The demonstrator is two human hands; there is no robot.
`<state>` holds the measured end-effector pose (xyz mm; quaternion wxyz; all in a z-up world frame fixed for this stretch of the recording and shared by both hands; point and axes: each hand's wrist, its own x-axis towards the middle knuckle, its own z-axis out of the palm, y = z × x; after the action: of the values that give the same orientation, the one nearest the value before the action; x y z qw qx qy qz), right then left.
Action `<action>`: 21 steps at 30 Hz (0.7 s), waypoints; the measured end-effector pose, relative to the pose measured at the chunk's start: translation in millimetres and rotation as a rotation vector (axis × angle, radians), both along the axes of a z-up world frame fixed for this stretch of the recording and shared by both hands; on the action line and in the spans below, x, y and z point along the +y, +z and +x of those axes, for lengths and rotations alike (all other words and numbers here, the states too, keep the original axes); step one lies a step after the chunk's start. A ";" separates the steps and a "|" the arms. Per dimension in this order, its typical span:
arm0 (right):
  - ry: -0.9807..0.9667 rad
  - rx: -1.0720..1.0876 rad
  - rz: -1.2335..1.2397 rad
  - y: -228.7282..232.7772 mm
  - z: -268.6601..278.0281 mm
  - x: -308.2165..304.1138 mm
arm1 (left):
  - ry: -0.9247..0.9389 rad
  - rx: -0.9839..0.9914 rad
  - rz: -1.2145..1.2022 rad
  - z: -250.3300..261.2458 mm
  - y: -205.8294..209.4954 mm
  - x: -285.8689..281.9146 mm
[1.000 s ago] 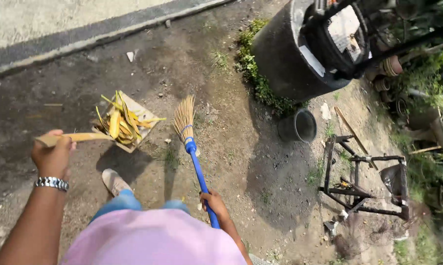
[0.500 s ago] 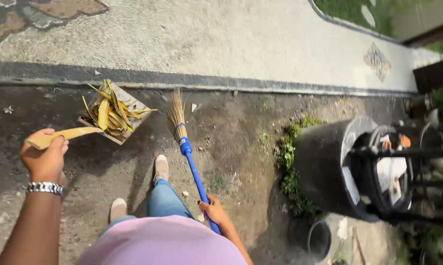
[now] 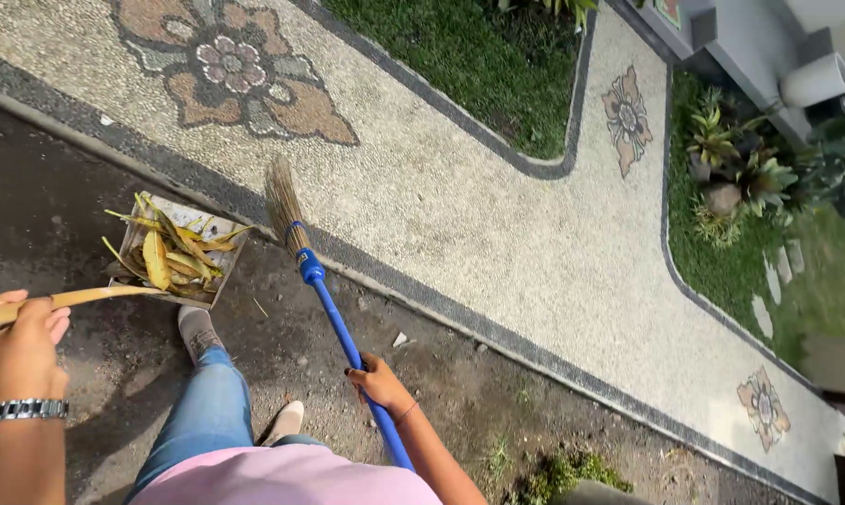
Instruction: Sweeping dry leaves into a dustpan on a garden path
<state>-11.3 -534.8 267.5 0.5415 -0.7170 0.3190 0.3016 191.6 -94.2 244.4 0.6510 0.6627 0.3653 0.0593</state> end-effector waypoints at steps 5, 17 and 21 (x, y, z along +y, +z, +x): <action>0.052 -0.090 0.128 -17.2 169.2 18.9 | 0.147 0.015 0.007 91.6 4.2 26.2; 0.132 -0.089 0.080 19.2 464.4 -4.2 | 0.178 0.095 0.080 405.0 24.4 23.3; 0.151 -0.038 0.026 20.6 572.4 -50.4 | -0.156 -0.292 0.094 472.5 -107.7 52.9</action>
<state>561.0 -585.3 288.1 0.5325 -0.7375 0.2497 0.3319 664.1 -41.3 136.7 0.6681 0.7032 0.2110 0.1211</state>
